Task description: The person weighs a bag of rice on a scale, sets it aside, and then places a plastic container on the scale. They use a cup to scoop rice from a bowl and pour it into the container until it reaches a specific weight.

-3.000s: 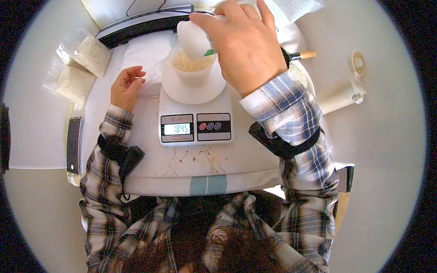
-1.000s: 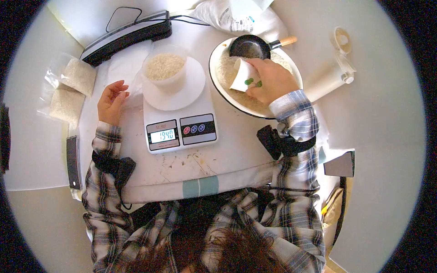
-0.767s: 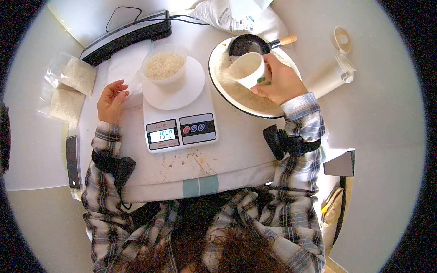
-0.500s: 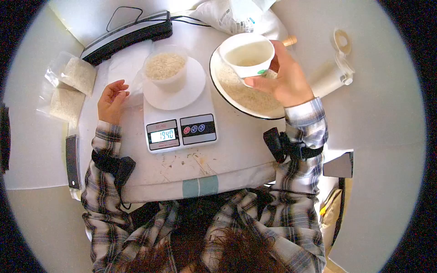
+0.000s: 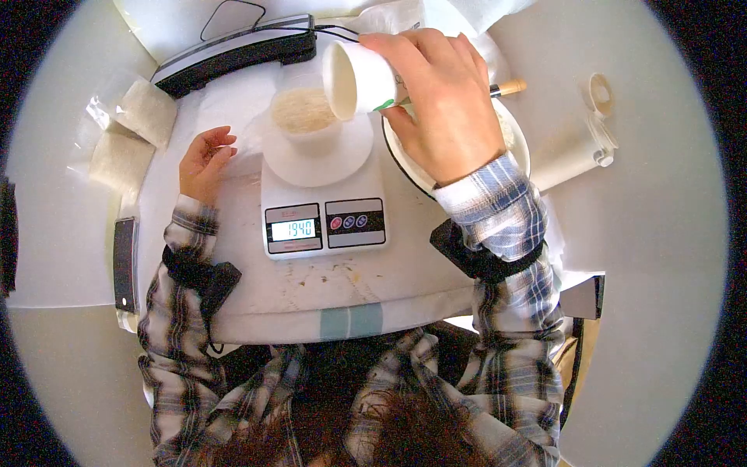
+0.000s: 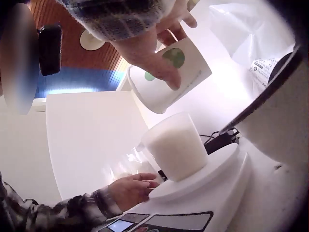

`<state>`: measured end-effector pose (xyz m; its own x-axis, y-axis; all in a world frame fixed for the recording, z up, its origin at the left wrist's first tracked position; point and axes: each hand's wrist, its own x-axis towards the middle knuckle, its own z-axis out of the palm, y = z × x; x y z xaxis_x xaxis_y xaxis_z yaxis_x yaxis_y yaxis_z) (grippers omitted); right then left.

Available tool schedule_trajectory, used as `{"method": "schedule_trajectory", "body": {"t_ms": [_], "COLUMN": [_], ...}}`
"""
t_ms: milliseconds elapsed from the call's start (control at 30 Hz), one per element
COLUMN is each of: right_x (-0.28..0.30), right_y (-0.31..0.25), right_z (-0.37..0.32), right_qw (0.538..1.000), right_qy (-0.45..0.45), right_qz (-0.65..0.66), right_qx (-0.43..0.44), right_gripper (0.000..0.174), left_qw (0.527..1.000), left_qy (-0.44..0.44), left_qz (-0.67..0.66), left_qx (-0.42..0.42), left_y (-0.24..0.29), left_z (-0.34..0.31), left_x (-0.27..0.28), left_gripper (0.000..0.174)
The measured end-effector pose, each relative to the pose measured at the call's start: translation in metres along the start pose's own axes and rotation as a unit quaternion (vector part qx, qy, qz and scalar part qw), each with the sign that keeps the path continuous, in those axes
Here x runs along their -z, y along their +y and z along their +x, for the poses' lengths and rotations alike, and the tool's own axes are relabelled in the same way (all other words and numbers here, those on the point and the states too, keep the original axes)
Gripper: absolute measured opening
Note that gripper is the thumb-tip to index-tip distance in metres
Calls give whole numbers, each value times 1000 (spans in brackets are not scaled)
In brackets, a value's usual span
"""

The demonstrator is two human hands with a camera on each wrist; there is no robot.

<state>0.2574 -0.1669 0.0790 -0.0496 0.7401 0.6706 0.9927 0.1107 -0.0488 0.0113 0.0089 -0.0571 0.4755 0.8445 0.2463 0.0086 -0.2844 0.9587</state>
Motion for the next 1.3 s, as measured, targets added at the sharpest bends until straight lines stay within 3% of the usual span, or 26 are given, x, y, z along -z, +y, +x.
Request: {"method": "schedule_trajectory", "body": {"t_ms": [333,1067,1133,1300], "right_x": [-7,-3,9,8], "right_y": [0,5,-15,-15], "right_z": [9,14,19,18], "right_qw": [996,997,998,998], "right_qy": [12,14,-45,-43], "right_qz": [-72,-56,-2,-3], "right_qx": [53,48,-54,-44], "right_gripper": [59,58,57,58], "left_qw": [1000,1000,1000,1000], "left_qy": [13,17,15,15], "left_qz": [12,20,16,19], "left_qx": [7,3,5,-1], "left_y": [2,3,3,1], "left_z": [-1,-1,-1,0], "left_x": [-3,-4,-4,-3], "left_gripper": [29,28,28,29]}}
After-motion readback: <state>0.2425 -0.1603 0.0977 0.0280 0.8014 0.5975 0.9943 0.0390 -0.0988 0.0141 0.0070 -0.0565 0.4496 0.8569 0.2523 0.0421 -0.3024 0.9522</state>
